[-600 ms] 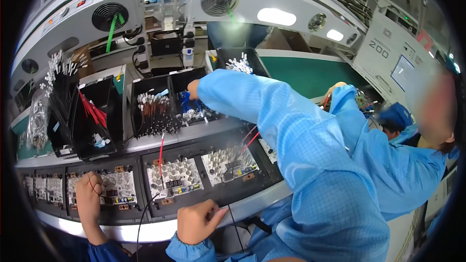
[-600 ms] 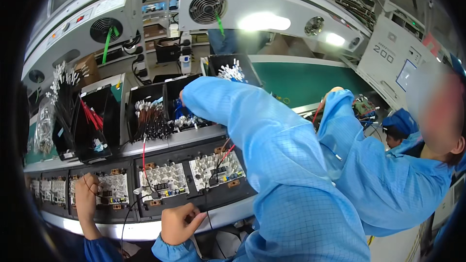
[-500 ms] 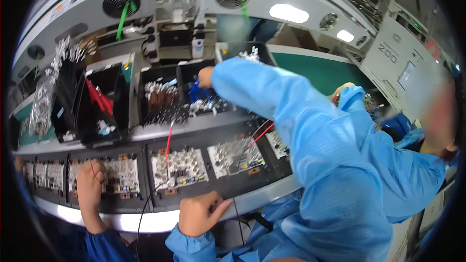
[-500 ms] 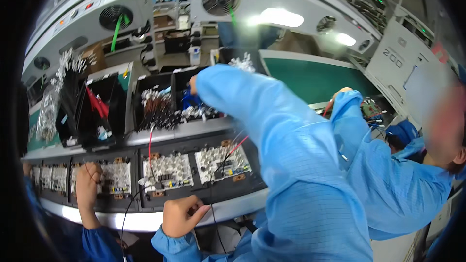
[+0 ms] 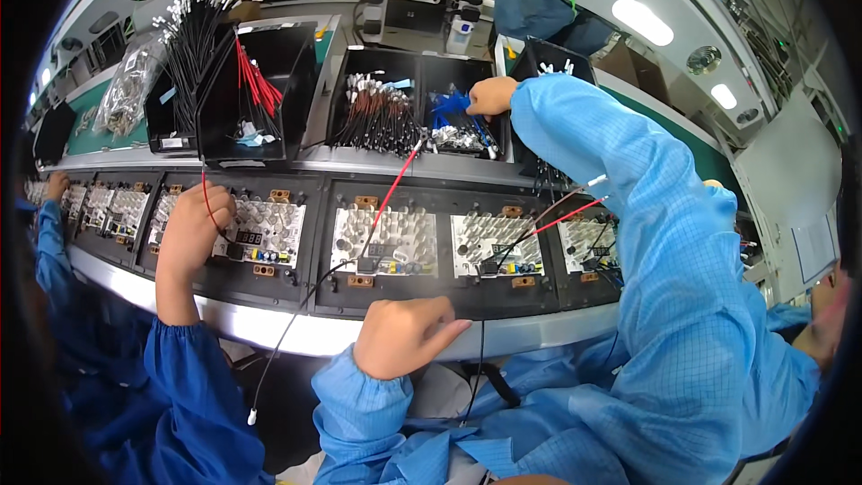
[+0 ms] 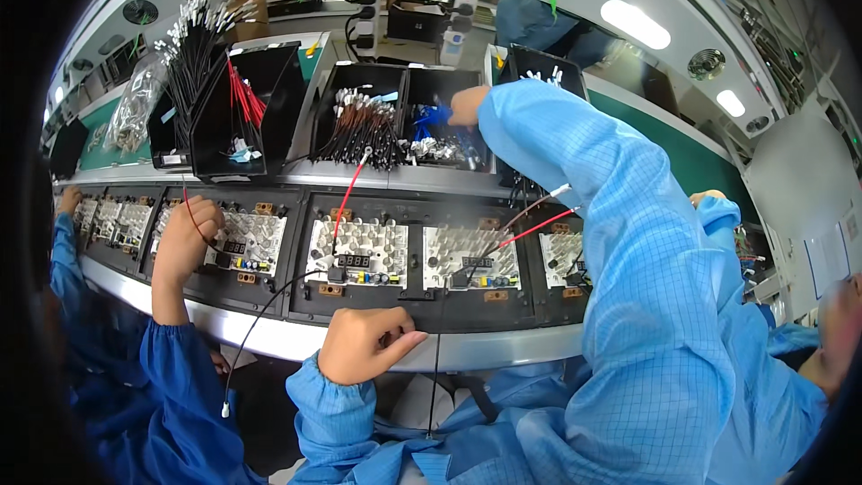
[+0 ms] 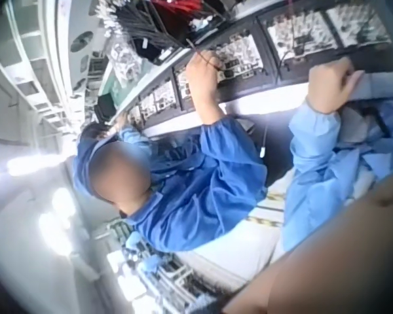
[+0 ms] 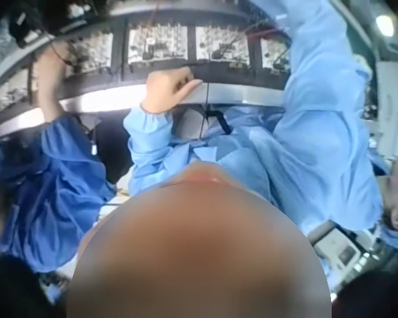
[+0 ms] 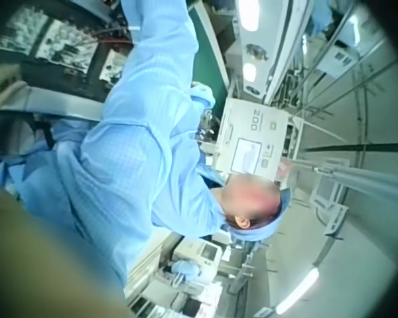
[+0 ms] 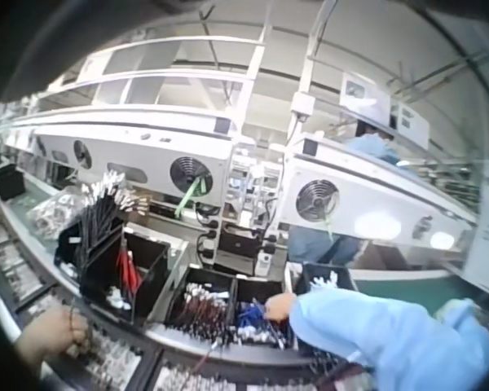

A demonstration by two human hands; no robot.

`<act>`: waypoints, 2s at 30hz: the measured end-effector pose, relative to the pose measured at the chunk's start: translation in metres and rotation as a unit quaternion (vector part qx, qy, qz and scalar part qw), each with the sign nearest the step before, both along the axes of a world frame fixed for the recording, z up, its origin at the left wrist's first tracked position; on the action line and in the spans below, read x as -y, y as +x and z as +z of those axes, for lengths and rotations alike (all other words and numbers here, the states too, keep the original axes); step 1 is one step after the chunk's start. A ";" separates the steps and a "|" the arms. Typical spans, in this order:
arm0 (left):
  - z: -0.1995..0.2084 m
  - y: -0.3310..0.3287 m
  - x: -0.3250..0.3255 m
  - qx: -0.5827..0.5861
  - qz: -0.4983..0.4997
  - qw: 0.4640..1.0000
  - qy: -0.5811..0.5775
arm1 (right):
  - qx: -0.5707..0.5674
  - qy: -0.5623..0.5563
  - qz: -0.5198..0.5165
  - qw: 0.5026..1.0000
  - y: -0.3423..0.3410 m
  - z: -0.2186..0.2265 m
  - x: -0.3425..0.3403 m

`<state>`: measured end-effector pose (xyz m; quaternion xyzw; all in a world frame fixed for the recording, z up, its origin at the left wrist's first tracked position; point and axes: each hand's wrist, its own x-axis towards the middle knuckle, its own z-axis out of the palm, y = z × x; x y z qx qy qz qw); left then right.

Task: Connecting wires and small components to circuit boards on an industrial assembly line.

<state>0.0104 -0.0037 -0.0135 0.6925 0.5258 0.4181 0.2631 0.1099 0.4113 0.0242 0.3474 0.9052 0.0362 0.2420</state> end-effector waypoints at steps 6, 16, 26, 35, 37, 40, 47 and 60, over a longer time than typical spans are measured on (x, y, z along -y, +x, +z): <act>0.001 0.001 0.000 -0.010 -0.002 1.000 0.003 | 0.047 0.054 0.002 0.997 -0.008 -0.006 0.019; 0.003 0.003 0.001 -0.006 -0.003 1.000 0.012 | -0.017 0.050 0.100 0.994 0.005 -0.034 -0.010; 0.002 0.003 0.006 0.000 -0.003 1.000 0.029 | -0.289 -0.033 0.082 0.953 -0.018 -0.015 -0.027; 0.001 0.002 0.004 0.004 -0.010 1.000 0.029 | -0.196 -0.090 0.034 0.976 -0.005 -0.042 -0.036; 0.002 0.001 0.005 0.005 -0.002 1.000 0.023 | -0.191 -0.109 0.065 0.973 -0.006 -0.035 -0.033; 0.001 0.002 0.006 0.005 0.012 1.000 0.011 | -0.171 -0.135 0.103 0.971 -0.007 -0.032 -0.027; 0.001 0.003 0.004 0.010 0.007 1.000 0.006 | -0.323 -0.178 0.156 0.916 -0.008 -0.004 -0.024; -0.011 -0.010 -0.002 0.039 0.037 0.998 0.021 | -0.702 -0.116 0.094 0.696 0.020 0.209 0.060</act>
